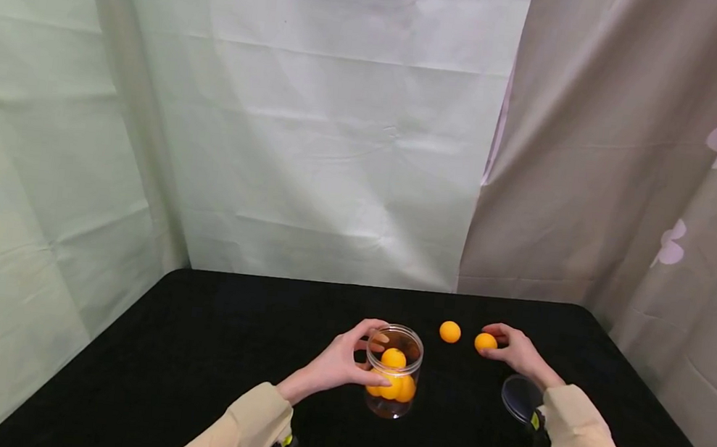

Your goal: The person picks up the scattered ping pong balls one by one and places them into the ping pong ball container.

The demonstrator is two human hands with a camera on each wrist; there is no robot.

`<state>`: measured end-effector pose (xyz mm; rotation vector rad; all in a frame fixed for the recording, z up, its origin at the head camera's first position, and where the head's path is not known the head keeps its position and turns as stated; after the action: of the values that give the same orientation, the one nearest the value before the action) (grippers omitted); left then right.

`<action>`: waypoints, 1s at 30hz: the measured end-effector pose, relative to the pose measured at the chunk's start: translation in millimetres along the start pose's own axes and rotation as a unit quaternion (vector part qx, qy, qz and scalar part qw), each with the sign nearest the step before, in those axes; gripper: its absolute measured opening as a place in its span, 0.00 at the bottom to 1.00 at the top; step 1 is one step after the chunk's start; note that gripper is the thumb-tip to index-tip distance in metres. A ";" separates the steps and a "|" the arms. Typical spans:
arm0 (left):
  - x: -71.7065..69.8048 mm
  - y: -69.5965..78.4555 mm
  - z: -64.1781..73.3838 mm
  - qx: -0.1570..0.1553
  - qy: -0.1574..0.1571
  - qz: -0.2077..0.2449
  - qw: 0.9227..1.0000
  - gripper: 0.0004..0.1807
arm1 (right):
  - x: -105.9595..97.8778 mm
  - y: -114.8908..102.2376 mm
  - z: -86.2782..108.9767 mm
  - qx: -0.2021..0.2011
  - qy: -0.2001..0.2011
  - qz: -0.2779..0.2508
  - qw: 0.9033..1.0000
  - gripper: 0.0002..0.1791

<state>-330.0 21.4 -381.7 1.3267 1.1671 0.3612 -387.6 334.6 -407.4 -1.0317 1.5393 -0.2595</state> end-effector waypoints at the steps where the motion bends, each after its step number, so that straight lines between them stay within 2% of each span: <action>1: 0.0 -0.1 -0.2 0.000 0.000 -0.001 1.000 0.39 | 0.0 0.0 -0.1 0.001 0.000 0.003 1.000 0.25; 9: -1.1 0.1 -1.2 0.004 0.000 -0.001 1.000 0.39 | 0.6 -0.6 -2.4 0.015 0.003 0.013 1.000 0.23; 30: -0.2 0.1 -1.4 -0.005 -0.001 0.001 1.000 0.38 | -4.8 -5.9 -3.3 0.005 0.022 0.017 1.000 0.22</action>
<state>-331.2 22.0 -381.3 1.3200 1.1621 0.3664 -388.3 333.4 -399.2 -0.9967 1.5932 -0.2666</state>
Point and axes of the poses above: each hand's wrist, its own z-axis away from the middle knuckle, its own x-axis out of the palm, y = z × x, the point moved 5 cm from there along -z, towards the middle knuckle, and after that the axes turned 6 degrees about -x, right-handed, at the moved point
